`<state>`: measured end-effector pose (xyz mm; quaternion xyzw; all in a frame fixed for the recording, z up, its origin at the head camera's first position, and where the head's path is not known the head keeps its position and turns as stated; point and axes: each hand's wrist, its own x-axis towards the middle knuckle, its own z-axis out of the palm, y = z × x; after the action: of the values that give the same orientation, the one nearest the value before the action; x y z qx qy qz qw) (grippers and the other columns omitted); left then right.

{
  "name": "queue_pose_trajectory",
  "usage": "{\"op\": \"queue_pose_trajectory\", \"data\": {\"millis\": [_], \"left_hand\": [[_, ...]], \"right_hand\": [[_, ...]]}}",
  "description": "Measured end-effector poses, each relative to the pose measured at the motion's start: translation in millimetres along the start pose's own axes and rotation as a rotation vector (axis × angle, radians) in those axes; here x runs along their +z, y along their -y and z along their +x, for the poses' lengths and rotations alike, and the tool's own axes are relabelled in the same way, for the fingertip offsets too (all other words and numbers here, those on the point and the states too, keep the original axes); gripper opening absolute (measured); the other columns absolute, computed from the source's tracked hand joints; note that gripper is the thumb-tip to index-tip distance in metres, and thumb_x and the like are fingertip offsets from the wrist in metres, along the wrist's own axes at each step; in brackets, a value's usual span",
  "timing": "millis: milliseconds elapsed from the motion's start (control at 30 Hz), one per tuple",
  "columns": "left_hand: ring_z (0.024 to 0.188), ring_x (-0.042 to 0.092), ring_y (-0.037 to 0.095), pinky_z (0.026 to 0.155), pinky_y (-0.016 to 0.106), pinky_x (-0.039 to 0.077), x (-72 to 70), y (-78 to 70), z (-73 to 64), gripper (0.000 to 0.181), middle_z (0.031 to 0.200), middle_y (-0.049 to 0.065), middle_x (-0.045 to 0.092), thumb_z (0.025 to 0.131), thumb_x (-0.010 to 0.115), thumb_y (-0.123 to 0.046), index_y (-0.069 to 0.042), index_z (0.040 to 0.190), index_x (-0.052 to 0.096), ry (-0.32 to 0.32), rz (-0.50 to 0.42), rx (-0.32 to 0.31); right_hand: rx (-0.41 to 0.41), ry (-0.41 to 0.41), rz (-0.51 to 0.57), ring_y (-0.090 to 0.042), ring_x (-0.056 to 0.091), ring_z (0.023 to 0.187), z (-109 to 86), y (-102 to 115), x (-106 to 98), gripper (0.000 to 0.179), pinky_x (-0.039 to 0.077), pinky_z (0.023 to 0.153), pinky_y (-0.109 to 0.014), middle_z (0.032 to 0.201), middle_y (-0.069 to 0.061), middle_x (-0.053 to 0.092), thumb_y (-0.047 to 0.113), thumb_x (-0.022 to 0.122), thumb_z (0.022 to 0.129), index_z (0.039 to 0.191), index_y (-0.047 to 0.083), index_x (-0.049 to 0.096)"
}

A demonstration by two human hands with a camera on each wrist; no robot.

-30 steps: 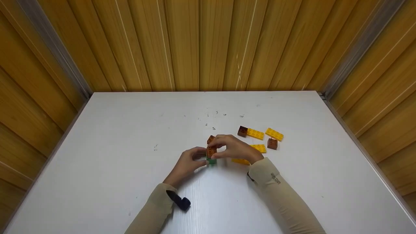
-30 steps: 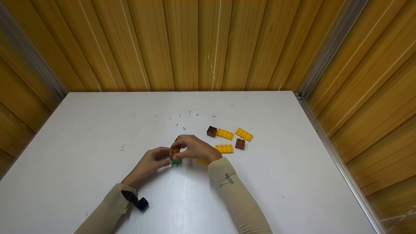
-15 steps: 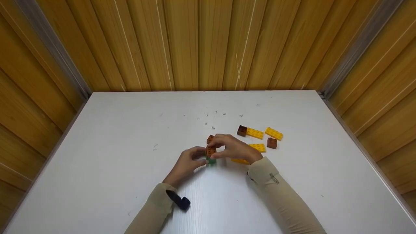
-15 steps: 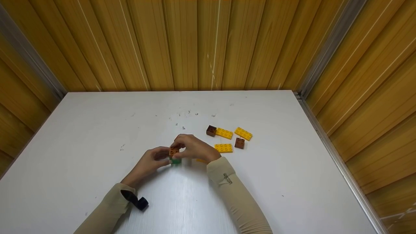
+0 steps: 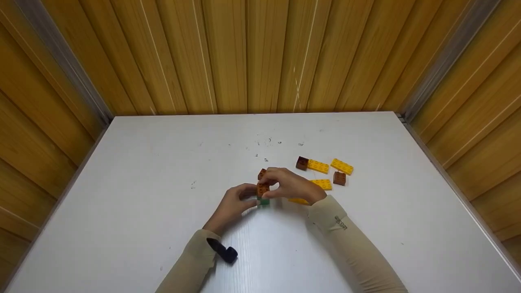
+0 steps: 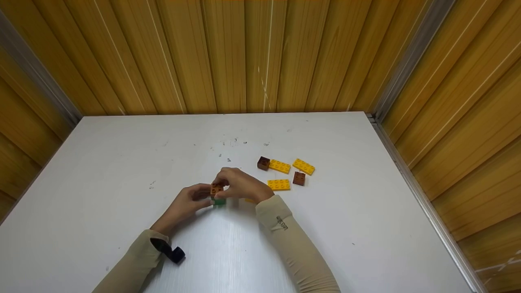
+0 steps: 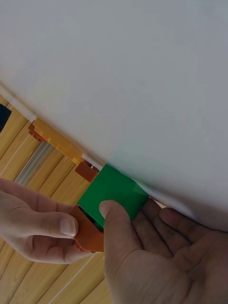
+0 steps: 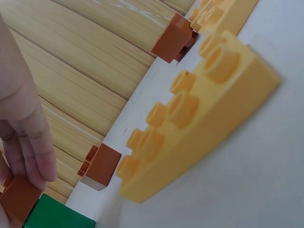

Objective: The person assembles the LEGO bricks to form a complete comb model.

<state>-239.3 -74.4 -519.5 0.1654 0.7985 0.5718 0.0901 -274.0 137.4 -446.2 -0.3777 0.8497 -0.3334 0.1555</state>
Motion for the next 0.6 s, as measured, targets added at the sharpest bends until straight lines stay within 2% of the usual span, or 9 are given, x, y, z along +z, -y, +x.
{"op": "queue_pose_trajectory", "data": {"millis": [267,600], "left_hand": [[0.114,0.062,0.020,0.102,0.038,0.047,0.2,-0.3,1.1,0.037,0.120,0.003,0.067,0.086,0.071,-0.012,-0.013,0.122,0.063,0.005,0.019,-0.010],[0.114,0.062,0.020,0.102,0.038,0.047,-1.0,1.3,1.5,0.038,0.120,0.003,0.067,0.085,0.071,-0.012,-0.012,0.122,0.063,-0.001,0.026,-0.007]], "right_hand": [[0.038,0.000,0.026,-0.020,0.061,0.102,1.0,-0.7,-0.9,0.026,0.052,0.094,-0.040,0.106,-0.003,0.061,0.021,0.073,0.085,0.107,0.010,0.067],[0.083,0.025,-0.021,-0.018,0.060,0.100,5.5,6.5,-2.2,0.027,0.052,0.094,-0.037,0.107,-0.003,0.061,0.020,0.074,0.084,0.109,0.010,0.068]]}}
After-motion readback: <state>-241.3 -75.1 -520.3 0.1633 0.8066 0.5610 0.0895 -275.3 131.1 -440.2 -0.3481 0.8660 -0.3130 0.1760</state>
